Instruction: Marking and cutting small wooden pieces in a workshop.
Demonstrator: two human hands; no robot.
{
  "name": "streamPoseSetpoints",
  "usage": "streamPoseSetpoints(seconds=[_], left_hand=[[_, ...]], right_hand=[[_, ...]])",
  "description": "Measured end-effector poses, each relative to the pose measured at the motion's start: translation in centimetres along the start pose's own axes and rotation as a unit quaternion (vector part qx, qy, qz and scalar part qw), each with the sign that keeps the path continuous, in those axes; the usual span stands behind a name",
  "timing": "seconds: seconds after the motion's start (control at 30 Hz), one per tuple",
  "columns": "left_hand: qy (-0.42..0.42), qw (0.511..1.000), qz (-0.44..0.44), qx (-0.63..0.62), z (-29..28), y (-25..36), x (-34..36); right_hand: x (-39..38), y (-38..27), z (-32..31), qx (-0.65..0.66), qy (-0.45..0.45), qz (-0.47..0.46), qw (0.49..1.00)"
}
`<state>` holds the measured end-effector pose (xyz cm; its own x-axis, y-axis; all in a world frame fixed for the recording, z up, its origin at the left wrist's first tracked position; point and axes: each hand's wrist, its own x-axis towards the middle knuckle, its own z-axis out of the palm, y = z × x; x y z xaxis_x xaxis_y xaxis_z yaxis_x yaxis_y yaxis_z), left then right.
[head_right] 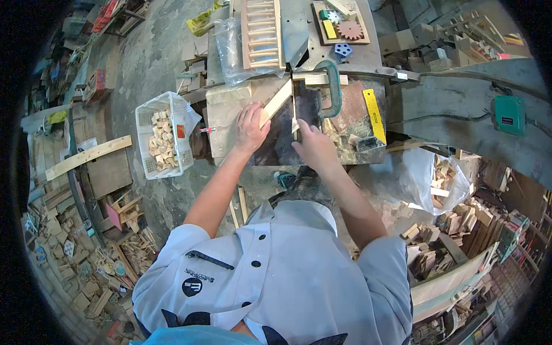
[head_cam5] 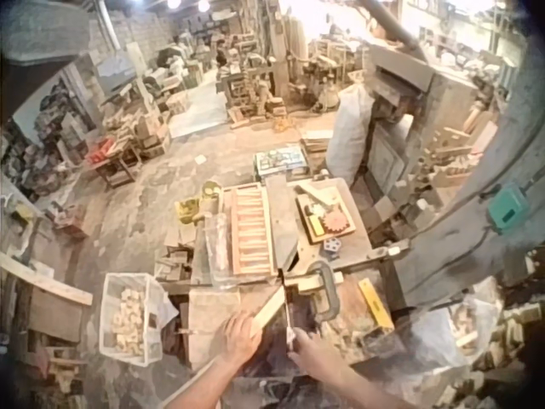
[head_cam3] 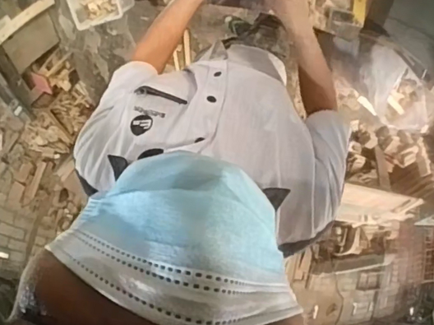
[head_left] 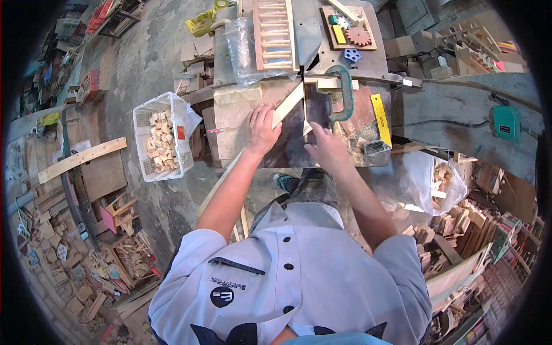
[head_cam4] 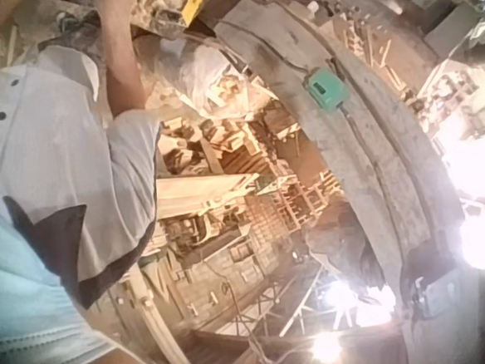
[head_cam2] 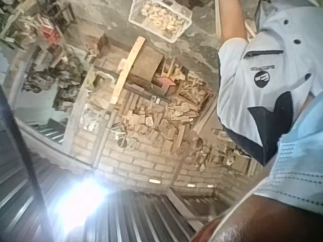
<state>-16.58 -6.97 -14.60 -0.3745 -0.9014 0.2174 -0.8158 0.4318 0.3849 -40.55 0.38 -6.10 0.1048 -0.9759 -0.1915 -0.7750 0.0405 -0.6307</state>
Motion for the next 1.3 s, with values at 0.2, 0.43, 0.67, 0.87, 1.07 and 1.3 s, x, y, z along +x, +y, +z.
streamPoseSetpoints(seconds=[0.2,0.43,0.67,0.87,1.07,1.3], left_hand=[[-0.102,0.987,-0.12,-0.036,-1.7,1.6,0.8],[-0.07,0.985,-0.072,-0.142,-1.5,0.0,0.3],[-0.067,0.995,-0.024,-0.07,-2.6,1.7,0.0],[-0.081,0.992,-0.044,-0.083,-2.6,1.2,-0.2],[-0.056,0.994,-0.068,-0.061,-1.6,2.0,-0.1],[-0.008,0.995,-0.101,0.018,-0.6,2.8,-1.2]], right_hand=[[-4.1,3.5,-4.0,0.119,0.103,0.173,0.972],[-6.8,10.5,-5.1,0.101,0.226,0.191,0.95],[-7.4,14.7,-5.0,0.054,0.315,0.217,0.922],[-7.3,18.5,-2.8,-0.029,0.346,0.27,0.898],[-6.6,21.9,-0.4,0.051,0.386,0.341,0.856],[-5.7,22.2,-0.3,0.117,0.393,0.374,0.832]])
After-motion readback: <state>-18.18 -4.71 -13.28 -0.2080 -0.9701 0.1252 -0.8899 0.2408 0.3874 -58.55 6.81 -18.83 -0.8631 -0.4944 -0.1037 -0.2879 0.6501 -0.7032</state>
